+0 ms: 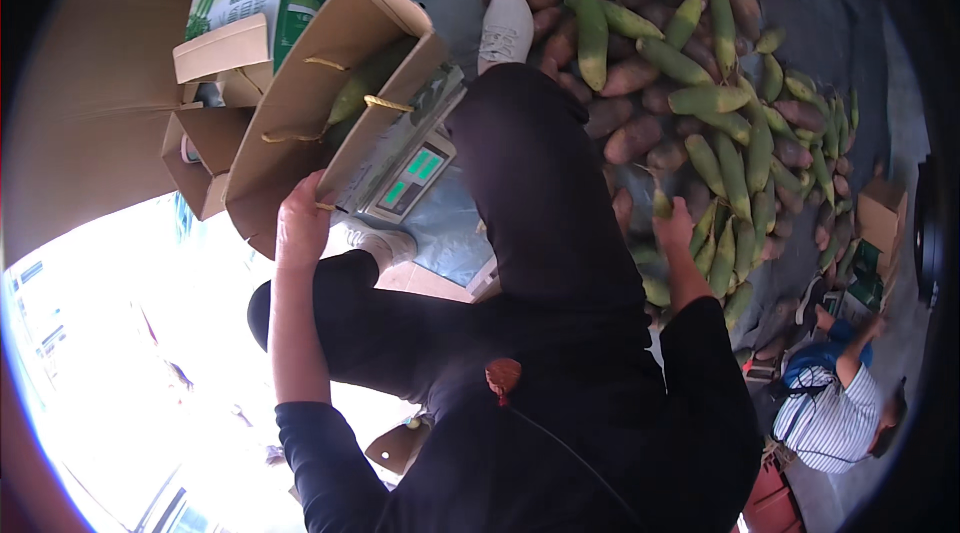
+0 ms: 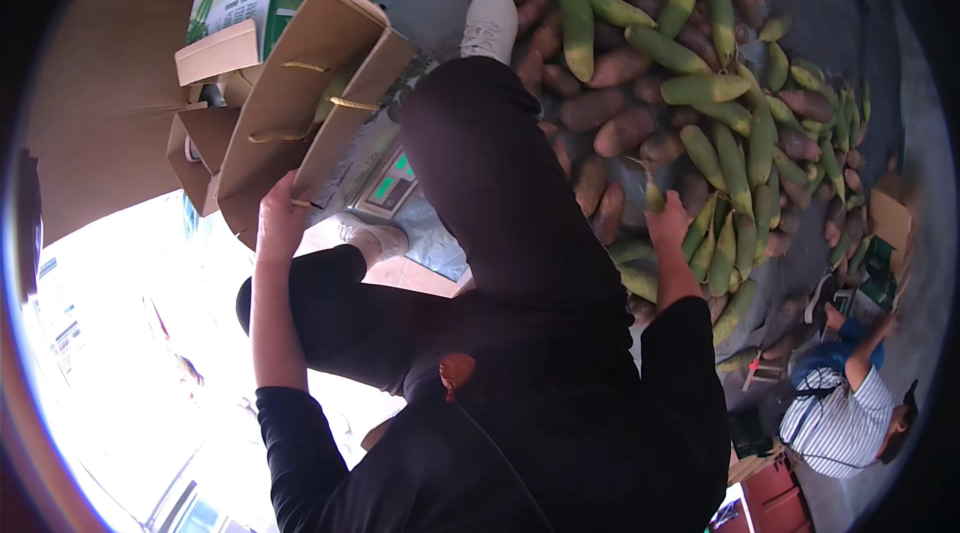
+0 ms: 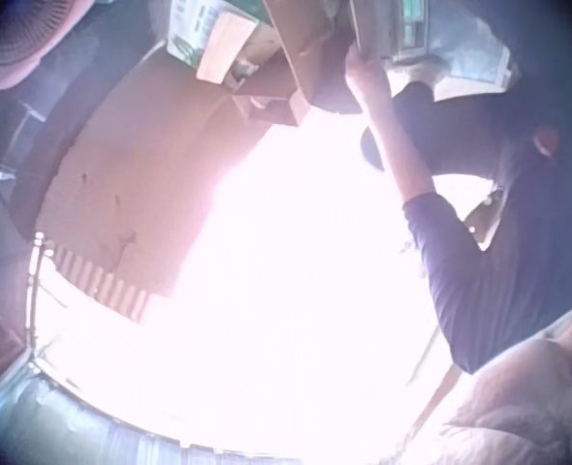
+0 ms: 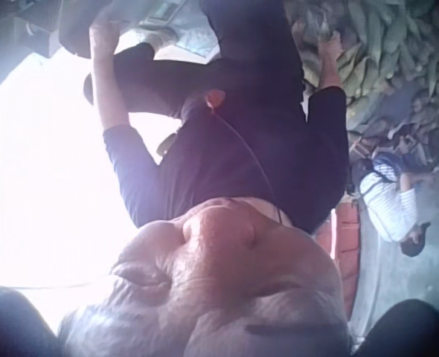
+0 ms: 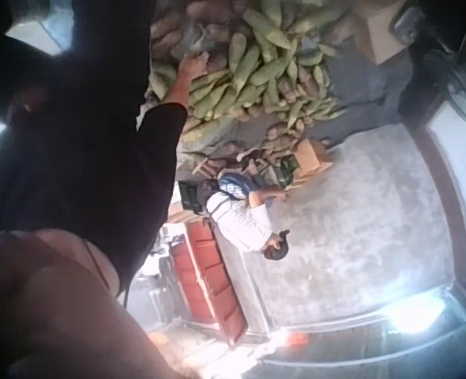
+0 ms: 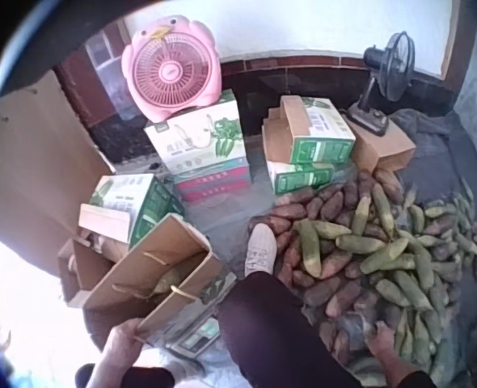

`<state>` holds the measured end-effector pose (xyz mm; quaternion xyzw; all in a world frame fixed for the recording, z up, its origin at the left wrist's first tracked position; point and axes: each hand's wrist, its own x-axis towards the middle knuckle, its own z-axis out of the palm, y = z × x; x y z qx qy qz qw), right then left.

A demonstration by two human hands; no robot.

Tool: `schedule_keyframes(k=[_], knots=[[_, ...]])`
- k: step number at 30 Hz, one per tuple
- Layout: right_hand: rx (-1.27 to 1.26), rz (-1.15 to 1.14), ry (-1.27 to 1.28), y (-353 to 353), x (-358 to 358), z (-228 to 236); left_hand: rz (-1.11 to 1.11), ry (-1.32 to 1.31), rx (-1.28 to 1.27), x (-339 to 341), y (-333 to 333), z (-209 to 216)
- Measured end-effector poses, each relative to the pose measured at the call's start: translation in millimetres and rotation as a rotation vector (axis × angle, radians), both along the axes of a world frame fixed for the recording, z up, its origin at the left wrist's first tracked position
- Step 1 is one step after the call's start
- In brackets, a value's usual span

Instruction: Sort and pack vegetables from a pile on the floor into cardboard boxes, then weigh them.

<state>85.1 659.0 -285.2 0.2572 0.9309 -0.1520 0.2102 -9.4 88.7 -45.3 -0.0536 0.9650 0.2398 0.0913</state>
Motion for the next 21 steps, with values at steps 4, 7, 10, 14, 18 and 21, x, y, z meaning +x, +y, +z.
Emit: schedule_keyframes(k=[4, 7, 10, 14, 18, 21], knots=[[-0.149, -0.154, 0.326, 34, 5, 9, -0.018, 0.013, -0.012, -1, 6, 4], [-0.264, -0.151, 0.540, 35, -18, 25, -0.016, 0.013, -0.018, 1, 3, 0], [-0.473, -0.169, 0.713, 11, -67, 77, -0.016, 0.008, -0.038, 2, -1, 2], [-0.786, -0.124, 0.935, -54, -141, 187, -0.017, 0.008, -0.109, 5, 0, 12], [-1.043, 0.043, 1.067, -113, -196, 277, 0.019, 0.033, -0.263, 15, -2, 31], [-1.254, 0.167, 1.079, -166, -223, 329, 0.031, 0.053, -0.256, 22, -6, 36]])
